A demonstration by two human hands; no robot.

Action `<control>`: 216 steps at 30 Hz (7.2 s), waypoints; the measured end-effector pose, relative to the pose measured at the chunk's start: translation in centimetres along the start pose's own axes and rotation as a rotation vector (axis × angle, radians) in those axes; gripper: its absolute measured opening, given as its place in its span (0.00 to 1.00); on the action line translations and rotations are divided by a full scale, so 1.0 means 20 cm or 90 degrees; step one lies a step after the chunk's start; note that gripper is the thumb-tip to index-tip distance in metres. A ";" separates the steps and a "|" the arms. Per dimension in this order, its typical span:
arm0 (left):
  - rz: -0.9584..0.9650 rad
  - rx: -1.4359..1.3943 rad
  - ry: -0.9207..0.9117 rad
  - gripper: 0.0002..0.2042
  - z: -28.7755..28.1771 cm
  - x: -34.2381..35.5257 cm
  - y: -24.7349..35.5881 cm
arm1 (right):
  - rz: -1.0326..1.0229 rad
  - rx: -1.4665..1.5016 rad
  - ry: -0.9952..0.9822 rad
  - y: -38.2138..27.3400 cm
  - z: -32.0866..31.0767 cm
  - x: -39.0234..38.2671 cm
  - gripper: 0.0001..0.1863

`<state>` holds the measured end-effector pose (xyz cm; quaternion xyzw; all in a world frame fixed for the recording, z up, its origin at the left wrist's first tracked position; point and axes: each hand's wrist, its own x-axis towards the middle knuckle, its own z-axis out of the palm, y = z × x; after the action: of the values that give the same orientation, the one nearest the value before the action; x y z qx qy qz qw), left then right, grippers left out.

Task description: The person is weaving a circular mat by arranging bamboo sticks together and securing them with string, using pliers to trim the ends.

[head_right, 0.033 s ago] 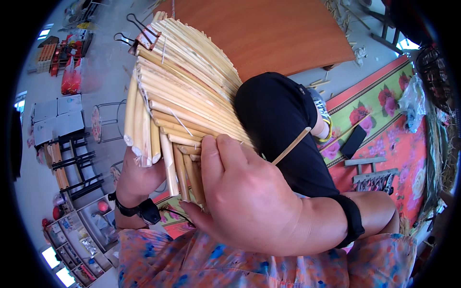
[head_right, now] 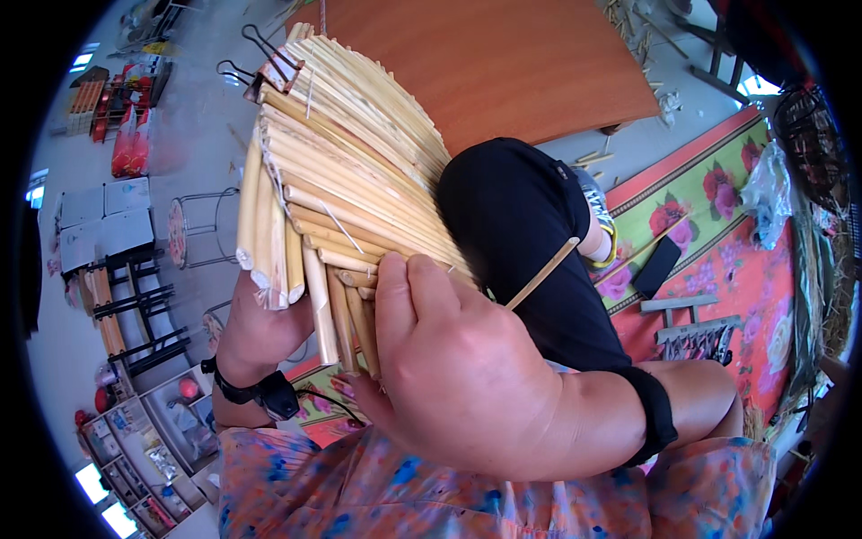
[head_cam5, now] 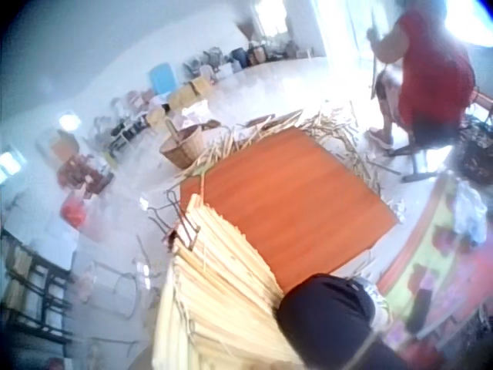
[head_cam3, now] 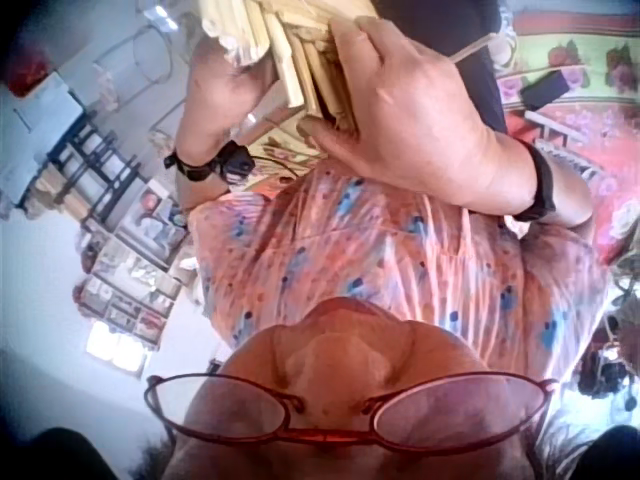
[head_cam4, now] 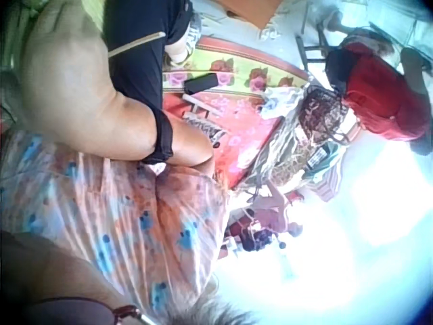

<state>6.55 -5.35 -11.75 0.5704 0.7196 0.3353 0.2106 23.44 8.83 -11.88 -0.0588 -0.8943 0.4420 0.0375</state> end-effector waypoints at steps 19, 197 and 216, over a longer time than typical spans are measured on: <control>-0.080 -0.178 0.013 0.07 -0.01 -0.11 -0.08 | 0.018 -0.034 0.035 -0.01 0.01 -0.02 0.33; -0.286 0.243 0.053 0.23 -0.01 -0.37 0.16 | -0.274 0.416 -0.023 0.45 0.16 0.03 0.39; -0.271 0.350 0.091 0.19 0.03 -0.32 0.22 | -0.270 0.424 -0.049 0.43 0.16 0.04 0.39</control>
<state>11.56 -10.90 -9.51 0.4182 0.8986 0.1167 0.0632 22.94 11.62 -20.66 0.1596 -0.6950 0.6921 0.1115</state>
